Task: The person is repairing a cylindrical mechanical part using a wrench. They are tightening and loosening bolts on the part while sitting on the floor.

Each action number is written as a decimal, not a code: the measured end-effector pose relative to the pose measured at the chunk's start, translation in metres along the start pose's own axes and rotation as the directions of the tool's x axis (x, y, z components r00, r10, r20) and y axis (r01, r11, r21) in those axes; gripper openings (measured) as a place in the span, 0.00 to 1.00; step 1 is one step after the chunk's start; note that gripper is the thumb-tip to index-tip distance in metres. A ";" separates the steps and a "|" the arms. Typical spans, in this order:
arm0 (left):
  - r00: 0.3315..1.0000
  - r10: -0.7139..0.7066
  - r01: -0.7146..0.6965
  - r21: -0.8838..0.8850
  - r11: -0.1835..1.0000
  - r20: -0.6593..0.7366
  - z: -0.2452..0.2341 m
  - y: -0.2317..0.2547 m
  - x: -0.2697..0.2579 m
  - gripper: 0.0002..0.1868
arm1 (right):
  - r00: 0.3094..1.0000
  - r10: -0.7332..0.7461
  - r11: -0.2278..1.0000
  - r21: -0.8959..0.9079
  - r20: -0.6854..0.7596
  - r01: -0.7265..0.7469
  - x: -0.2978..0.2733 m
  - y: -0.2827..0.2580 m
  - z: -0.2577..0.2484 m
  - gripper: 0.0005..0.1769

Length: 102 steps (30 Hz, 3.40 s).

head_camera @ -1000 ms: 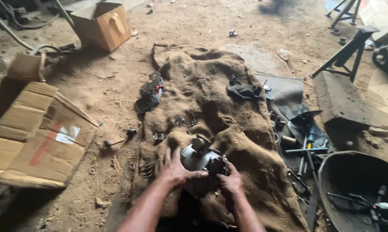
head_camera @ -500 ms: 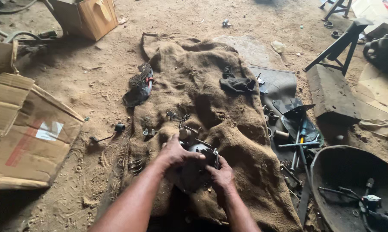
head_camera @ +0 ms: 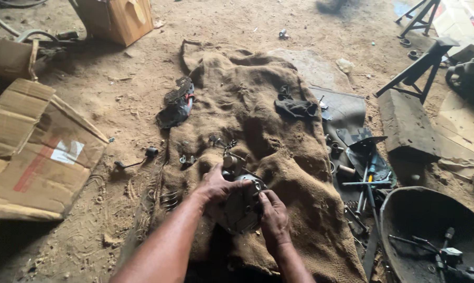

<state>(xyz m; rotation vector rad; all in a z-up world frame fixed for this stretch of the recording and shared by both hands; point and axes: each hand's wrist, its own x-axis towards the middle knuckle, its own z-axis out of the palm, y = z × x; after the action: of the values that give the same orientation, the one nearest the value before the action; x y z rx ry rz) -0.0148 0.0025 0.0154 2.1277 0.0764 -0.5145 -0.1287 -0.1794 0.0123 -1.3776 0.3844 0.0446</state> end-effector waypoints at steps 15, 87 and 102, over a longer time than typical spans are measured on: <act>0.994 0.079 -0.078 0.020 0.997 -0.075 0.002 0.013 -0.022 0.68 | 0.984 -0.134 0.861 -0.477 0.119 0.175 0.029 -0.027 -0.033 0.09; 0.984 0.030 -0.029 0.008 1.000 -0.177 0.010 0.013 -0.033 0.75 | 0.978 -0.064 0.981 0.168 -0.200 0.099 0.005 0.032 0.019 0.16; 0.978 0.075 -0.078 -0.006 0.997 -0.192 0.011 0.018 -0.043 0.68 | 0.981 0.039 0.962 -0.259 -0.189 -0.088 0.002 0.011 0.005 0.27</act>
<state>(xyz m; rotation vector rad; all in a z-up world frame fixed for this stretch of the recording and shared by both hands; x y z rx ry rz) -0.0535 -0.0112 0.0411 2.1526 0.1059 -0.2615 -0.1282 -0.1732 0.0014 -1.6417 0.5928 0.0237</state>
